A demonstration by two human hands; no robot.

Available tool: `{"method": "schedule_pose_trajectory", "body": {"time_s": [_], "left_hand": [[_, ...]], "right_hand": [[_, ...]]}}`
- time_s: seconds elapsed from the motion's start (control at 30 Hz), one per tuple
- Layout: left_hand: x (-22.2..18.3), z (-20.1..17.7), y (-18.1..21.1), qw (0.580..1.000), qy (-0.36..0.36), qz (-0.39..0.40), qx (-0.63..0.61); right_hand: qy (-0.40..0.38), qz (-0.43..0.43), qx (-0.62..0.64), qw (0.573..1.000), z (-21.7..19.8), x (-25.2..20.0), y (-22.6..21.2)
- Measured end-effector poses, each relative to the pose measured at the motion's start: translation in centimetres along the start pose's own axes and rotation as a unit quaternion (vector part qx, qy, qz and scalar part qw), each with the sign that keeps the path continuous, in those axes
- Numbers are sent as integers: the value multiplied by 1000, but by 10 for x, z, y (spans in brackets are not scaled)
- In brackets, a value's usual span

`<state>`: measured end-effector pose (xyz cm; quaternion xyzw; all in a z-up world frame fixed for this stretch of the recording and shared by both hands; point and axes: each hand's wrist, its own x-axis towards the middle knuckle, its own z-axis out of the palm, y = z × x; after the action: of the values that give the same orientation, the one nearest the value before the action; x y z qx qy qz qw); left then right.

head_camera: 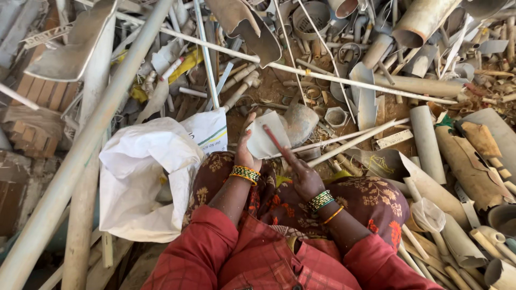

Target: The person uses a red blade to scrape debris off the surfaces and interiors of various plastic PVC pipes and fittings while sitting amidst a large pile of scrap materials.

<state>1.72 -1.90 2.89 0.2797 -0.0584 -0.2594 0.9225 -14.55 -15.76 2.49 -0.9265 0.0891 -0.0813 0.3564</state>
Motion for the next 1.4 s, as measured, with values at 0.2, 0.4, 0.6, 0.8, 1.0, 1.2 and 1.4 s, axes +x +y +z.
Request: {"method": "schedule_pose_trajectory", "body": {"time_s": [0.2, 0.4, 0.6, 0.8, 1.0, 1.2, 1.4], "left_hand": [[13, -22, -7, 993, 72, -60, -67], [11, -22, -2, 999, 30, -2, -18], [5, -26, -18, 1000, 24, -12, 9], [8, -5, -10, 995, -8, -15, 95], [4, 15, -1, 996, -8, 8, 83], [2, 9, -9, 986, -47, -19, 156], [8, -2, 8, 980, 32, 32, 192]], "right_hand": [[-42, 47, -99, 993, 3, 5, -10], [-53, 35, -147, 987, 20, 4, 12], [-49, 16, -81, 995, 26, -10, 2], [8, 40, -223, 974, 11, 14, 11], [-113, 81, -69, 988, 9, 12, 5], [-62, 113, -158, 979, -7, 18, -9], [-228, 139, -182, 946, -38, -2, -64]]}}
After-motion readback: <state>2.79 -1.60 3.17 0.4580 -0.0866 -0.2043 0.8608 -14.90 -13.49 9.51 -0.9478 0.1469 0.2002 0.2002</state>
